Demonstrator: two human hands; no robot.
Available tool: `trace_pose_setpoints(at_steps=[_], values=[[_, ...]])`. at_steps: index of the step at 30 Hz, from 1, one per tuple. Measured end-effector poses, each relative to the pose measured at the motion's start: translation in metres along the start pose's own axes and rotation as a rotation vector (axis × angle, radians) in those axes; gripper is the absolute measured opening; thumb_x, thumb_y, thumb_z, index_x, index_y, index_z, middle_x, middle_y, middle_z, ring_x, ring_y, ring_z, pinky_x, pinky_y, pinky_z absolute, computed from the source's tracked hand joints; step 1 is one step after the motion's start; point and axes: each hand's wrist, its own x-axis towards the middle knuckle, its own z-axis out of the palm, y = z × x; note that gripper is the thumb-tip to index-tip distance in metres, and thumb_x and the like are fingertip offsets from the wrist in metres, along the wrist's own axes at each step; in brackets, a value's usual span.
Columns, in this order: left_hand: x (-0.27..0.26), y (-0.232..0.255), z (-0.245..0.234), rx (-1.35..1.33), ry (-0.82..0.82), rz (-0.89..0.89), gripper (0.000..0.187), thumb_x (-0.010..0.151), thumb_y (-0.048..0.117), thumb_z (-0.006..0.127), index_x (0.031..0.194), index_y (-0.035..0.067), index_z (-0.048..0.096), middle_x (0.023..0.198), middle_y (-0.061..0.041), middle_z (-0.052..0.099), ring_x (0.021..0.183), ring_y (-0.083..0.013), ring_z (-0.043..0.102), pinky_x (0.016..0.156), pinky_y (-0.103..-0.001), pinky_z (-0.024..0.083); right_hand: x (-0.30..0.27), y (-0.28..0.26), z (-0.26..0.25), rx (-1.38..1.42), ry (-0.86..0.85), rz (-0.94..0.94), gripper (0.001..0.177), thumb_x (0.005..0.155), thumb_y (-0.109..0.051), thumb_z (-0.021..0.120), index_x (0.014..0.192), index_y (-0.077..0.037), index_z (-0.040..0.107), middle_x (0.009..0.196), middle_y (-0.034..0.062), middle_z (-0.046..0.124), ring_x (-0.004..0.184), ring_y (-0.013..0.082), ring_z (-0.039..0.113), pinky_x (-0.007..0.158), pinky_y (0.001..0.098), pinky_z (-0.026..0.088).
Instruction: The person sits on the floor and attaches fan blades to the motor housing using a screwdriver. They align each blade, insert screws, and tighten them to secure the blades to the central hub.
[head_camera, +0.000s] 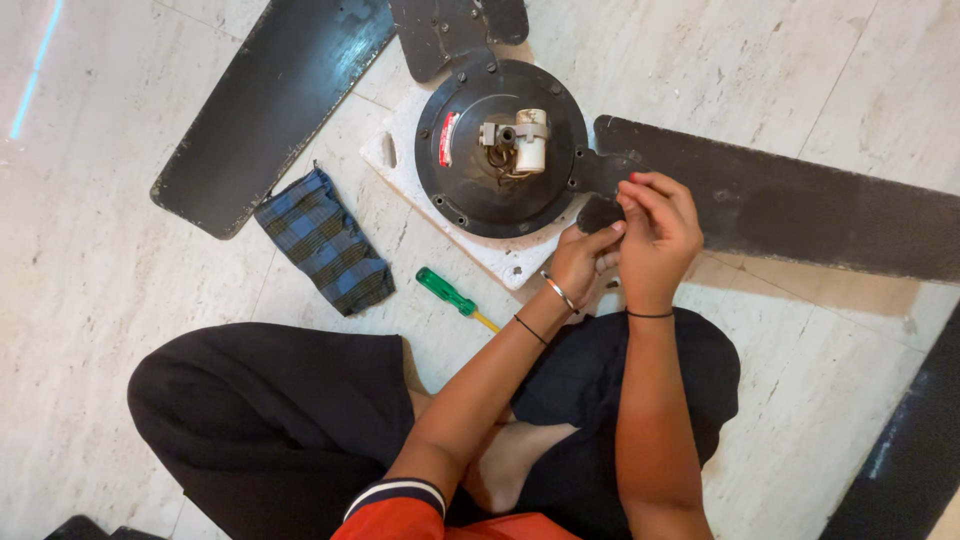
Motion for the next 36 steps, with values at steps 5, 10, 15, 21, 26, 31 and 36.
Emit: trace_pose_setpoints(at_steps=[5, 10, 15, 21, 26, 31, 36], values=[[0.012, -0.018, -0.012, -0.064, -0.101, 0.109, 0.013, 0.103, 0.002, 0.061, 0.115, 0.001, 0.064, 0.099, -0.003, 0.066, 0.082, -0.0109, 0.063, 0.068, -0.026, 0.05, 0.014, -0.007, 0.008, -0.09, -0.151, 0.035, 0.021, 0.091, 0.015, 0.068, 0.108, 0.004, 0.073, 0.108, 0.0135, 0.074, 0.094, 0.0181, 0.074, 0.082, 0.0274, 0.06], [0.017, -0.028, -0.012, -0.067, -0.048, 0.038, 0.023, 0.095, 0.001, 0.055, 0.117, 0.0, 0.061, 0.101, -0.006, 0.068, 0.084, -0.0143, 0.068, 0.071, -0.029, 0.057, 0.03, -0.007, 0.015, -0.188, -0.263, -0.053, 0.019, 0.088, 0.017, 0.069, 0.1, 0.003, 0.074, 0.105, 0.014, 0.076, 0.091, 0.0215, 0.075, 0.078, 0.0285, 0.059], [0.012, -0.029, -0.004, -0.016, -0.005, -0.003, 0.035, 0.093, 0.001, 0.057, 0.128, 0.006, 0.058, 0.1, -0.004, 0.066, 0.08, -0.0137, 0.067, 0.066, -0.028, 0.056, 0.031, -0.009, 0.014, -0.215, -0.244, -0.089, 0.022, 0.085, 0.017, 0.069, 0.1, 0.002, 0.076, 0.105, 0.0138, 0.075, 0.094, 0.0229, 0.074, 0.081, 0.0299, 0.059], [0.011, -0.028, -0.005, -0.009, -0.067, 0.067, 0.032, 0.096, 0.0, 0.058, 0.127, -0.001, 0.06, 0.098, -0.007, 0.064, 0.076, -0.015, 0.063, 0.062, -0.027, 0.052, 0.027, -0.013, 0.012, -0.201, -0.207, 0.002, 0.019, 0.088, 0.015, 0.07, 0.102, 0.003, 0.075, 0.1, 0.0134, 0.076, 0.088, 0.0196, 0.074, 0.077, 0.0279, 0.057], [0.01, -0.028, -0.006, -0.002, 0.0, 0.004, 0.029, 0.094, 0.001, 0.056, 0.123, 0.001, 0.058, 0.102, -0.005, 0.066, 0.082, -0.0135, 0.066, 0.067, -0.027, 0.055, 0.026, -0.013, 0.012, -0.206, -0.226, 0.023, 0.019, 0.088, 0.016, 0.069, 0.102, 0.004, 0.074, 0.098, 0.0141, 0.076, 0.085, 0.0173, 0.074, 0.074, 0.0271, 0.057], [0.011, -0.03, -0.007, -0.009, -0.05, 0.07, 0.026, 0.095, -0.001, 0.057, 0.12, 0.0, 0.061, 0.099, -0.006, 0.064, 0.079, -0.0133, 0.062, 0.064, -0.026, 0.051, 0.024, -0.015, 0.014, -0.238, -0.218, -0.063, 0.02, 0.087, 0.018, 0.069, 0.101, 0.005, 0.075, 0.099, 0.0151, 0.075, 0.086, 0.0188, 0.073, 0.075, 0.0287, 0.058], [0.012, -0.036, -0.006, 0.039, -0.021, 0.083, 0.015, 0.095, 0.0, 0.059, 0.108, 0.001, 0.065, 0.096, -0.005, 0.067, 0.081, -0.012, 0.065, 0.066, -0.027, 0.053, 0.024, -0.017, 0.016, -0.198, -0.209, -0.071, 0.021, 0.088, 0.02, 0.067, 0.101, 0.005, 0.075, 0.101, 0.0153, 0.075, 0.086, 0.0189, 0.075, 0.075, 0.0278, 0.059]])
